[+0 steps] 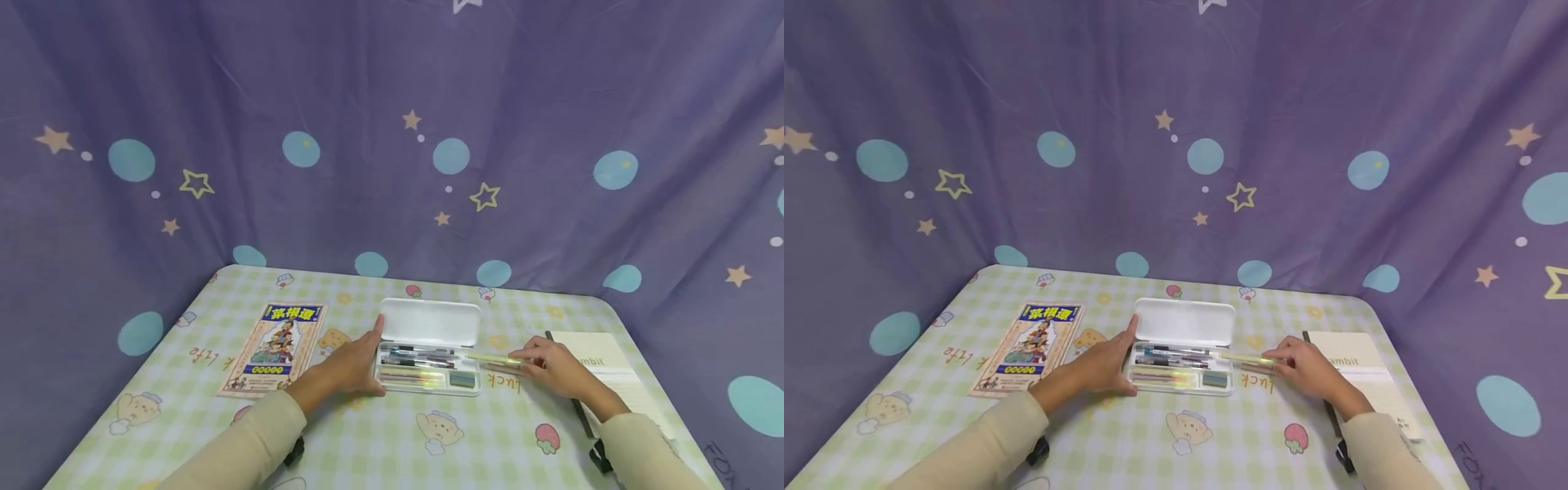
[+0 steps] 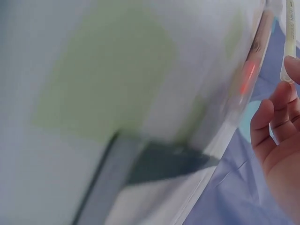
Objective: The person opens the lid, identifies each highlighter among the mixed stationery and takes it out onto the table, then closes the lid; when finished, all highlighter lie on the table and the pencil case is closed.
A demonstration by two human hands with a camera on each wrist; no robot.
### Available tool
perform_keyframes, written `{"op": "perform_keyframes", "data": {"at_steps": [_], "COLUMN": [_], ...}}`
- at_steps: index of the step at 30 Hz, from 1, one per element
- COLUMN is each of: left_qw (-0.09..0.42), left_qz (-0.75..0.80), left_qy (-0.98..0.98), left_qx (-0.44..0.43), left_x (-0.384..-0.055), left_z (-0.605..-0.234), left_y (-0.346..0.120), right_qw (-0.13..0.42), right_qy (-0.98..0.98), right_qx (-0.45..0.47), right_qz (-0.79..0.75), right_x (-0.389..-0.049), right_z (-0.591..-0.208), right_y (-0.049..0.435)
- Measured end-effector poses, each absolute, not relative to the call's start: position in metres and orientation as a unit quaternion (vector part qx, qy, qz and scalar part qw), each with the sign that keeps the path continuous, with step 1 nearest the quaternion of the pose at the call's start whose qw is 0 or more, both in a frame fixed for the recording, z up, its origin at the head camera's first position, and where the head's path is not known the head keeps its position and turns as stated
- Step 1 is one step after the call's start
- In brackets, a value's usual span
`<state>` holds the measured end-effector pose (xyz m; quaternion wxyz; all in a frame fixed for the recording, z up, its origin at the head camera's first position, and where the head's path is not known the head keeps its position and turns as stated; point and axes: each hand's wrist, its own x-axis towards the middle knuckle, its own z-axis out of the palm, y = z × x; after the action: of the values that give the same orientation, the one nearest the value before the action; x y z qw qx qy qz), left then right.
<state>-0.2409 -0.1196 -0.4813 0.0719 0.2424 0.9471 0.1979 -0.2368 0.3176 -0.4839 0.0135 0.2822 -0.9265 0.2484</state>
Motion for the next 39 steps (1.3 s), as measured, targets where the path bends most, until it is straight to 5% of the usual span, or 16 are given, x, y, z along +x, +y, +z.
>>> {"op": "perform_keyframes", "data": {"at_steps": [39], "left_qw": [0.091], "left_qz": [0.194], "left_qy": [0.945], "left_qx": [0.247], "left_x": [-0.248], "left_z": [-0.48], "left_y": [-0.122], "right_qw": [-0.005], "right_qy": [-0.951], "right_qx": [0.218], "right_qz": [0.217], "right_x": [-0.239], "right_z": [-0.479], "right_y": [0.346]}}
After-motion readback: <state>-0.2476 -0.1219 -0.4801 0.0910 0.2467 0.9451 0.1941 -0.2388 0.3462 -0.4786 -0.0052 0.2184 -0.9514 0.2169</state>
